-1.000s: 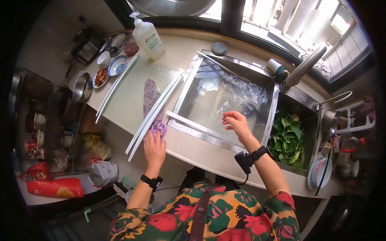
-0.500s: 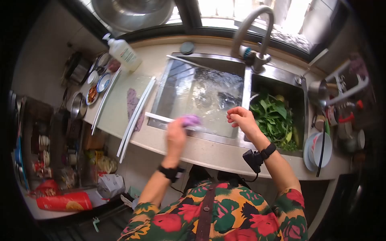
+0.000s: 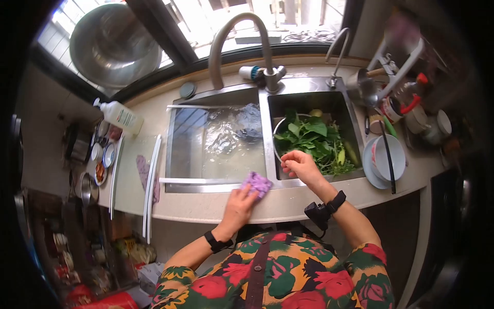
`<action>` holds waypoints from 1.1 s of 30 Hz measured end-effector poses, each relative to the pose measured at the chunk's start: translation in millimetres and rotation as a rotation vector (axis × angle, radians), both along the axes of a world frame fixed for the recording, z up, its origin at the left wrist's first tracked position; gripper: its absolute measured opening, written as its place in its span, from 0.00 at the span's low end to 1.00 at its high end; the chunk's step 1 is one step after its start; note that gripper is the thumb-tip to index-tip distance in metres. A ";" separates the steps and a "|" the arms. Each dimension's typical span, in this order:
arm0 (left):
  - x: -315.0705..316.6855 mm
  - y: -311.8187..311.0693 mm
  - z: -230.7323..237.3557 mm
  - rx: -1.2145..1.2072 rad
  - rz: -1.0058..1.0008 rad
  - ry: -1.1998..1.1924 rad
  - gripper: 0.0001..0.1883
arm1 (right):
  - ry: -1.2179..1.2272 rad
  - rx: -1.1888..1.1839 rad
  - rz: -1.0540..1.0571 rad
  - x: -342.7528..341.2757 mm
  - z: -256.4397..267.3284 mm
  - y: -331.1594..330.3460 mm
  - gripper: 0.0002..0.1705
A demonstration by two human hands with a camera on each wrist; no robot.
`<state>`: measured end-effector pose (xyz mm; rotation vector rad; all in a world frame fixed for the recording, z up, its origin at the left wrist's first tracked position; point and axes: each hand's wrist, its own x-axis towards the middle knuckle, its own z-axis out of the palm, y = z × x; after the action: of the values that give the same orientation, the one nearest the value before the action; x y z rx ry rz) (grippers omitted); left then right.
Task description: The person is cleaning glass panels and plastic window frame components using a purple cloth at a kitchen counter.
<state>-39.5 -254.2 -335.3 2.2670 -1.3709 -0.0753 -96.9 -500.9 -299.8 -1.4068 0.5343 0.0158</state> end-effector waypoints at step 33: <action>147.4 -33.1 -37.8 -0.651 0.545 2.110 0.11 | -0.073 -0.298 -0.089 121.5 -103.8 63.8 0.35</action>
<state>107.9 -287.3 -373.1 0.8126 0.3656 -1.1536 24.6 -437.0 -403.7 -1.6657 0.5540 -0.1926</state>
